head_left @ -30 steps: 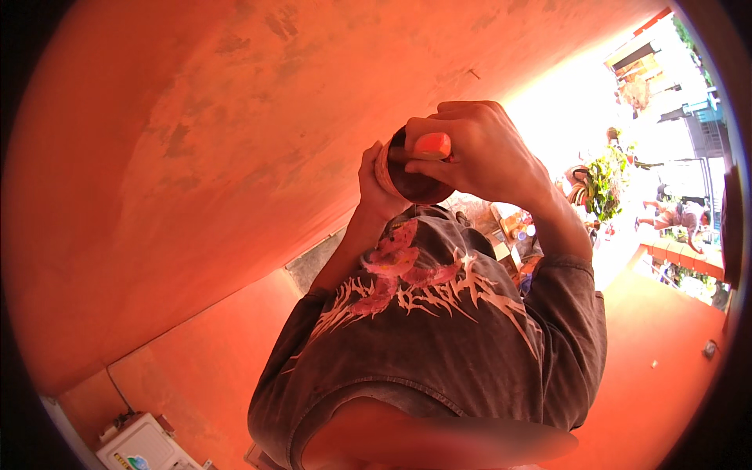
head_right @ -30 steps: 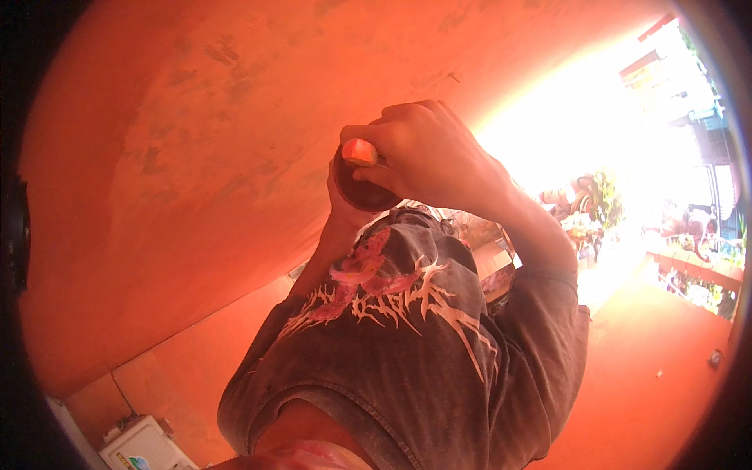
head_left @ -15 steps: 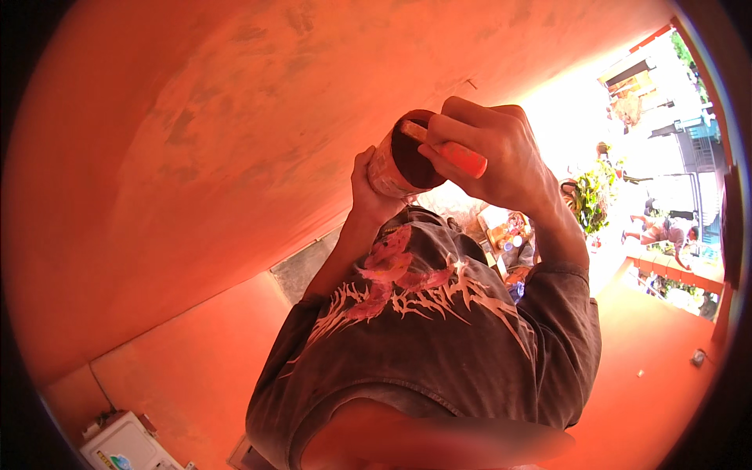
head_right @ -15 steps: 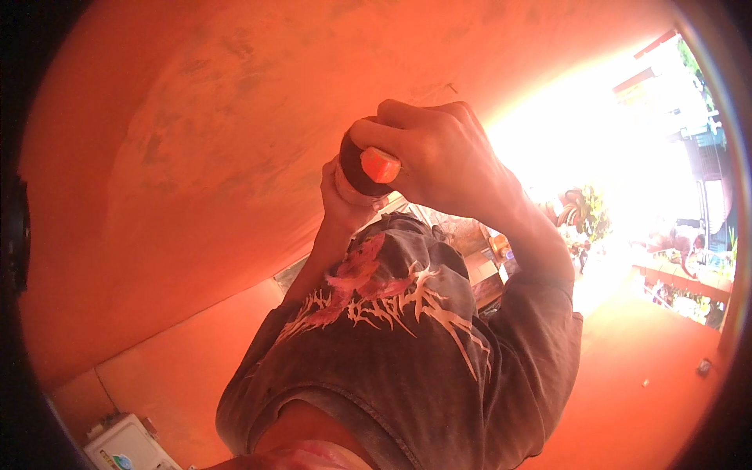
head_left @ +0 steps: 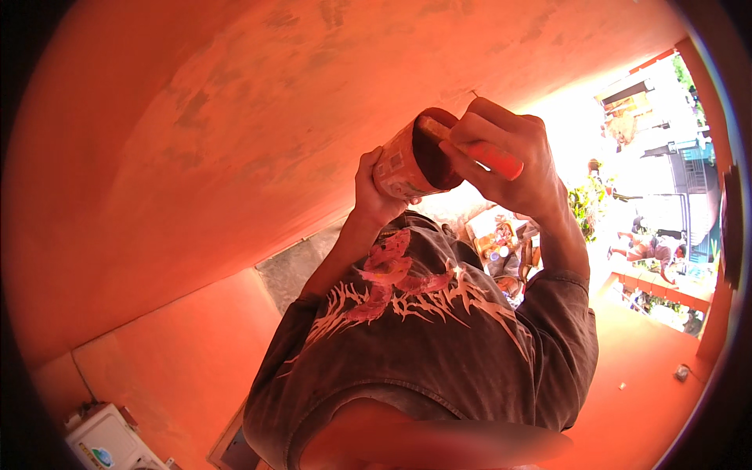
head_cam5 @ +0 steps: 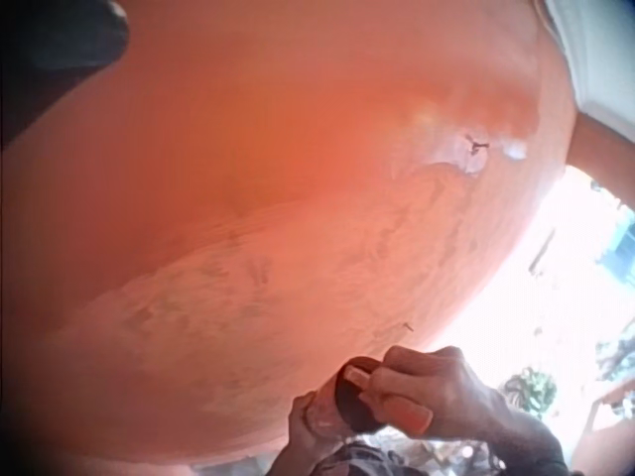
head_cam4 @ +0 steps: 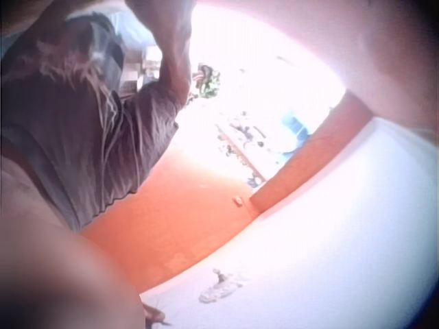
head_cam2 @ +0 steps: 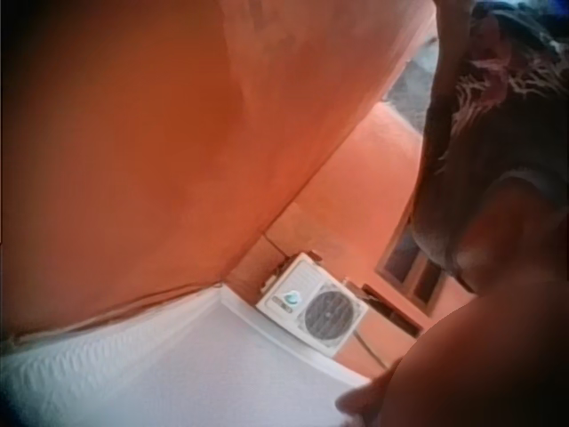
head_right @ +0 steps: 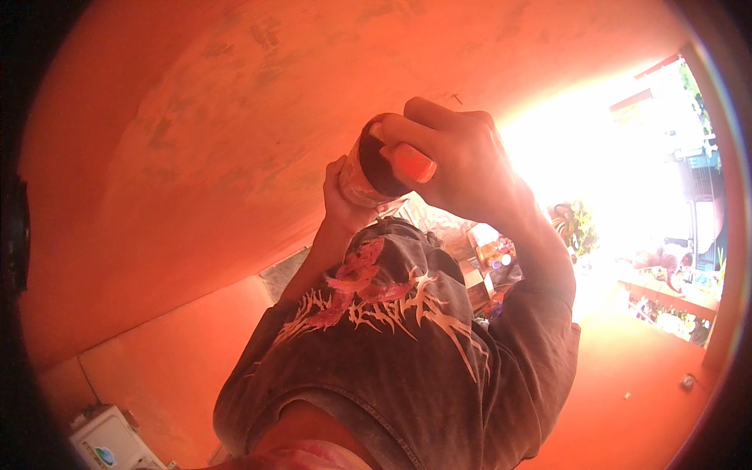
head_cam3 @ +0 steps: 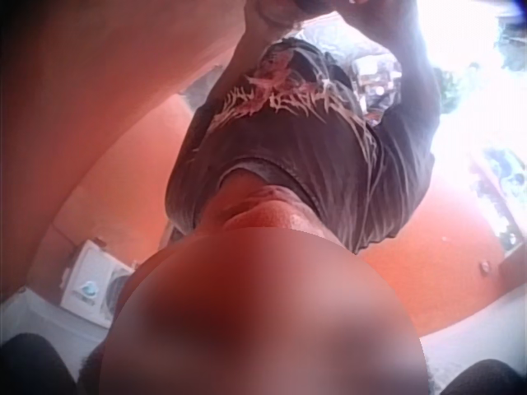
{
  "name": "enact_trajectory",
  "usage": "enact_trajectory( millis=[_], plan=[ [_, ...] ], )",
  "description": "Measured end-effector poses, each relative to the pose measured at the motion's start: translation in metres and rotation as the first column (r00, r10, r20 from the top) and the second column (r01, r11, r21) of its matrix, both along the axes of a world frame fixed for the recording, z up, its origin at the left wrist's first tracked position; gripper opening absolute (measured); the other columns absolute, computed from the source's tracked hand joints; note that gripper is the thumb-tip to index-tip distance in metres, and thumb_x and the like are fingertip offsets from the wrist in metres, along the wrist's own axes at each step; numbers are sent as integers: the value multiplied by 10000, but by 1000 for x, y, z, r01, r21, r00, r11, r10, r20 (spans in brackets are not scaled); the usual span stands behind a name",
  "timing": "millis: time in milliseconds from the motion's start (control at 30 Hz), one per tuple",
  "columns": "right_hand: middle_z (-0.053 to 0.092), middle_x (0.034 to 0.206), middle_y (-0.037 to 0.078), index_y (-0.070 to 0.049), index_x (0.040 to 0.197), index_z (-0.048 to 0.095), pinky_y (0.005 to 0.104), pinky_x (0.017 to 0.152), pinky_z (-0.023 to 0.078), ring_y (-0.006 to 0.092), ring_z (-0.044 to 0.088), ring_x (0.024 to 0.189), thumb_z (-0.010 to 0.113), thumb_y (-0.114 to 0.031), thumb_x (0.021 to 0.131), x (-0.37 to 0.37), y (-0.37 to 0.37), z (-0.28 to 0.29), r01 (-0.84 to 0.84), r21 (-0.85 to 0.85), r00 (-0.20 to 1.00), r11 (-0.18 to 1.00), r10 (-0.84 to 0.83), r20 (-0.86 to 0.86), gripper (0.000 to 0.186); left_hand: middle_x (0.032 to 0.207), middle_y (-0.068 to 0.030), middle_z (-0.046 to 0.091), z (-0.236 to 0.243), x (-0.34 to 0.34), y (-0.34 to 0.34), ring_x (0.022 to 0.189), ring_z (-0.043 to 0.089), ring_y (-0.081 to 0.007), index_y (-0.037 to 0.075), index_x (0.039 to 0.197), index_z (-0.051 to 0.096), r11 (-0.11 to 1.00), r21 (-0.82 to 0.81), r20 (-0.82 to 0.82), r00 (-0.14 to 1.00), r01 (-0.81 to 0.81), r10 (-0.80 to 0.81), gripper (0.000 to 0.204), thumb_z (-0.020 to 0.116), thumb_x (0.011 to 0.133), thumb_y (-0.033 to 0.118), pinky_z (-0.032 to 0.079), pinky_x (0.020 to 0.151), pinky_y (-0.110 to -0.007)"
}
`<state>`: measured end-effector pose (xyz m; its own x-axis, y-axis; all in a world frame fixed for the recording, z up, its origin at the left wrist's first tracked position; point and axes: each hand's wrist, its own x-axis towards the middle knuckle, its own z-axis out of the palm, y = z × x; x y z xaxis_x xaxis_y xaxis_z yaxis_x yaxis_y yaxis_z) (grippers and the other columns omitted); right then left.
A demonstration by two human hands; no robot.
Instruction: The person stands on a ladder and paints a ceiling with red paint using a brush. They repeatedly dip the brush into a small container and apply paint to the ceiling surface in broad strokes.
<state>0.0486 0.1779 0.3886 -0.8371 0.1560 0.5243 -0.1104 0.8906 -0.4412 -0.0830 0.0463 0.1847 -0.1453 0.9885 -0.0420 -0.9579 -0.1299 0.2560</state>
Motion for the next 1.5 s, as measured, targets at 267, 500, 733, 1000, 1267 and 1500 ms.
enact_trajectory(
  millis=[267,500,733,1000,1267,1500],
  plan=[
    [642,735,57,-53,846,717,325,597,482,226,625,658,764,-69,806,3,13,23,-103,-172,990,980,118,78,64,1154,-61,694,23,3,-6,904,679,-260,165,1301,592,962,-252,16,994,-101,108,563,442,941,571,504,585,-408],
    [673,737,61,-33,780,668,330,608,499,216,645,680,704,-70,862,-5,22,31,-263,-468,903,844,386,188,97,1103,-66,709,3,-5,-7,890,685,-275,149,1275,614,993,-119,57,998,-23,29,557,422,955,563,511,591,-435],
    [620,654,84,-41,692,556,362,542,475,278,610,595,626,-118,818,-36,27,34,-419,-295,828,858,495,264,163,1077,-70,714,11,-21,-12,904,694,-280,137,1260,614,997,-80,44,999,-24,28,502,436,969,505,531,570,-444],
    [529,564,128,-33,659,542,427,532,415,328,535,549,642,-123,641,-49,10,61,-262,-234,735,936,351,581,136,1345,-142,613,-12,-16,-10,1197,620,-306,37,1374,535,997,75,150,989,-7,-4,591,478,959,455,506,1030,-484],
    [545,542,105,-39,645,525,384,484,415,325,556,505,675,-85,568,-58,0,78,-200,-108,673,974,217,707,175,1276,-110,656,-17,-13,-5,1136,651,-275,61,1341,567,999,35,144,989,39,-44,547,471,964,445,543,960,-473],
    [544,531,104,-41,634,523,381,483,412,324,556,504,690,-91,570,-56,-2,79,-241,-37,708,970,202,677,185,1137,-110,696,3,-5,-4,888,706,-285,81,1294,576,991,-132,94,996,5,8,498,507,955,439,570,589,-435]
  ],
)
